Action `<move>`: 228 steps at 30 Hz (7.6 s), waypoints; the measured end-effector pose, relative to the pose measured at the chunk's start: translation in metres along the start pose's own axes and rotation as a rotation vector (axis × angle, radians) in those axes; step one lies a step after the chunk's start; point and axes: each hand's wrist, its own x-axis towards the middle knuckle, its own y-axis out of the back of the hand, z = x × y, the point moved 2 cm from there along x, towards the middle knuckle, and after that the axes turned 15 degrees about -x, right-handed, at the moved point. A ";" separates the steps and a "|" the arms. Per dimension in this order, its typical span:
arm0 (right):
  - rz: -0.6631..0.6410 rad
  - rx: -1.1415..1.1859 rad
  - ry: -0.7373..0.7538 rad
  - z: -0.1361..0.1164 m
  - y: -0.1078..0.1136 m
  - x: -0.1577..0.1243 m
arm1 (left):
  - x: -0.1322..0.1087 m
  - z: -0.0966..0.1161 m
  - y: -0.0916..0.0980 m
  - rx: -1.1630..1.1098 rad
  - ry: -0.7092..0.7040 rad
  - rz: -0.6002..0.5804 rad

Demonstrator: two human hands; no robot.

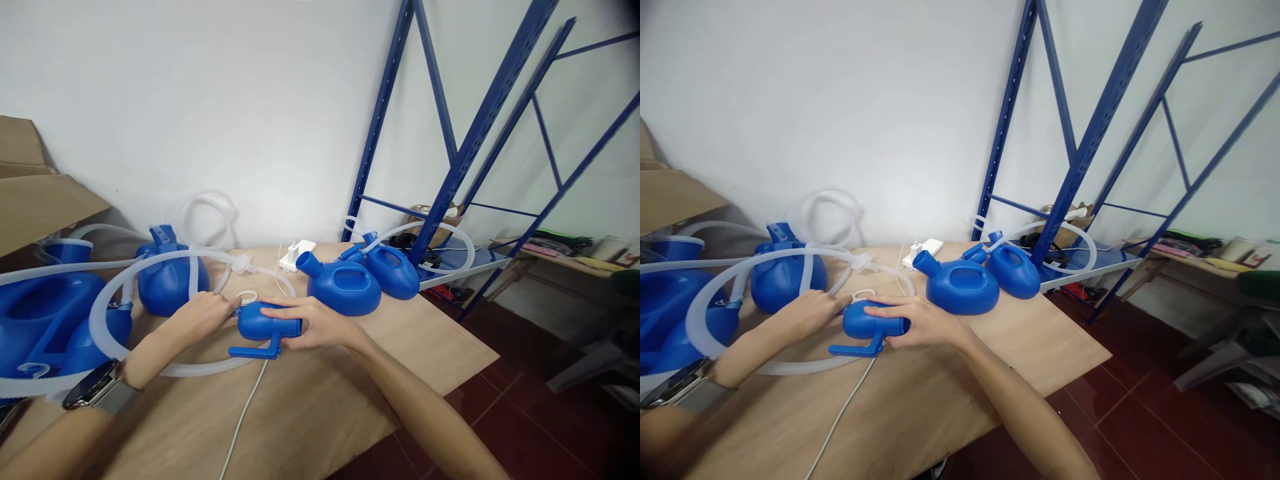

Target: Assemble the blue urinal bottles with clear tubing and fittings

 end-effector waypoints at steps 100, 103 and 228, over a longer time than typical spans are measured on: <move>0.429 0.396 -0.365 0.005 -0.093 0.037 | -0.042 0.054 -0.018 -0.859 0.080 0.783; 0.441 0.367 -0.337 0.002 -0.092 0.036 | -0.043 0.053 -0.018 -0.899 0.159 0.842; 0.404 -0.881 -0.298 0.086 0.038 0.003 | -0.054 0.047 0.014 -2.173 0.679 0.408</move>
